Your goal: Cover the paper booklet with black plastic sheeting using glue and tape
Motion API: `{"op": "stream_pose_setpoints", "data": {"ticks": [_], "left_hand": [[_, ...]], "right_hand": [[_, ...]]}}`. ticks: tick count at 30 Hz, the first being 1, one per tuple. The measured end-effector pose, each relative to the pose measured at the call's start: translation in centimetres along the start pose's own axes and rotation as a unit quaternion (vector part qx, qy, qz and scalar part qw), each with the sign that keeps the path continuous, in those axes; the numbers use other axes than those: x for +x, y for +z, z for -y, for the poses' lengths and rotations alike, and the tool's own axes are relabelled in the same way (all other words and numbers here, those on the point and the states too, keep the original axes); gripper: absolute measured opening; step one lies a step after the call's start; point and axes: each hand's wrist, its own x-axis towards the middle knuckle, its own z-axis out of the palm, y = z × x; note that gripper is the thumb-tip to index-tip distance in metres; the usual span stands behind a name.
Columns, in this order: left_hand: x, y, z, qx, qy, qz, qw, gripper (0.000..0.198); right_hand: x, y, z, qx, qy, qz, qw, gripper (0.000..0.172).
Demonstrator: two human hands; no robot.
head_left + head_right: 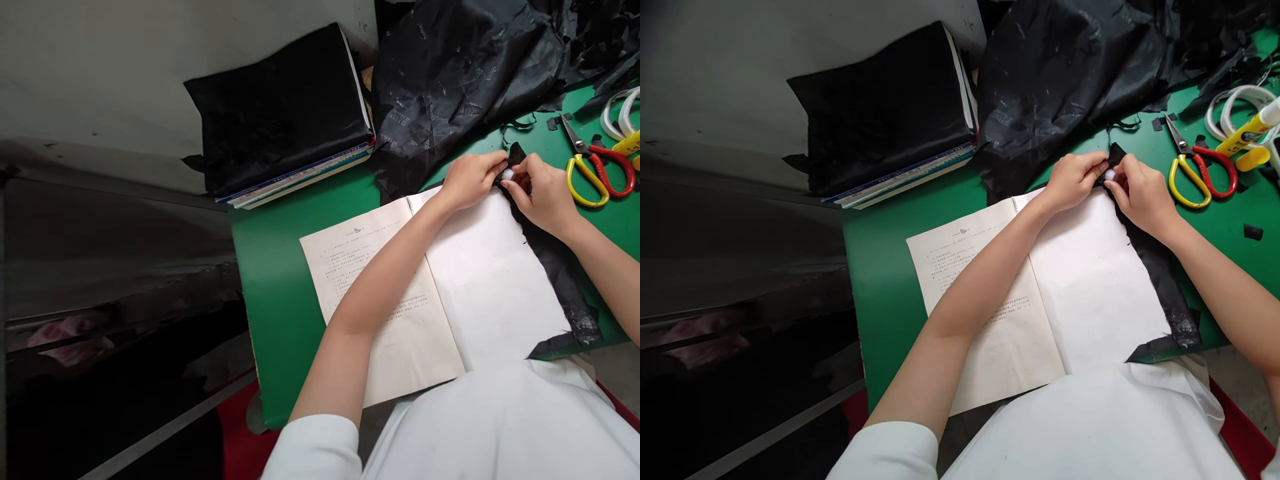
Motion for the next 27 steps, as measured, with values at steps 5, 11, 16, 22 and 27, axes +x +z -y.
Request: {"op": "stream_pose_setpoints", "data": {"ticks": [5, 11, 16, 22, 27], "left_hand": [[-0.1, -0.4, -0.3, 0.005, -0.002, 0.013, 1.000, 0.033], [-0.1, -0.5, -0.3, 0.006, 0.004, 0.024, 1.000, 0.031], [-0.1, -0.6, -0.5, 0.012, 0.002, 0.027, 1.000, 0.030], [-0.1, -0.5, -0.5, 0.021, -0.007, 0.028, 0.999, 0.029], [-0.1, -0.4, -0.4, 0.022, -0.005, 0.029, 0.999, 0.029]], "right_hand": [[0.0, 0.4, 0.0, -0.032, 0.009, 0.000, 0.999, 0.020], [-0.1, 0.7, 0.3, -0.054, 0.010, -0.009, 0.998, 0.022], [0.0, 0.6, 1.0, -0.064, 0.027, 0.004, 0.998, 0.016], [-0.1, 1.0, 0.8, -0.061, 0.037, -0.009, 0.997, 0.018], [-0.2, 1.5, 0.3, -0.060, 0.041, -0.038, 0.997, 0.021]]}}
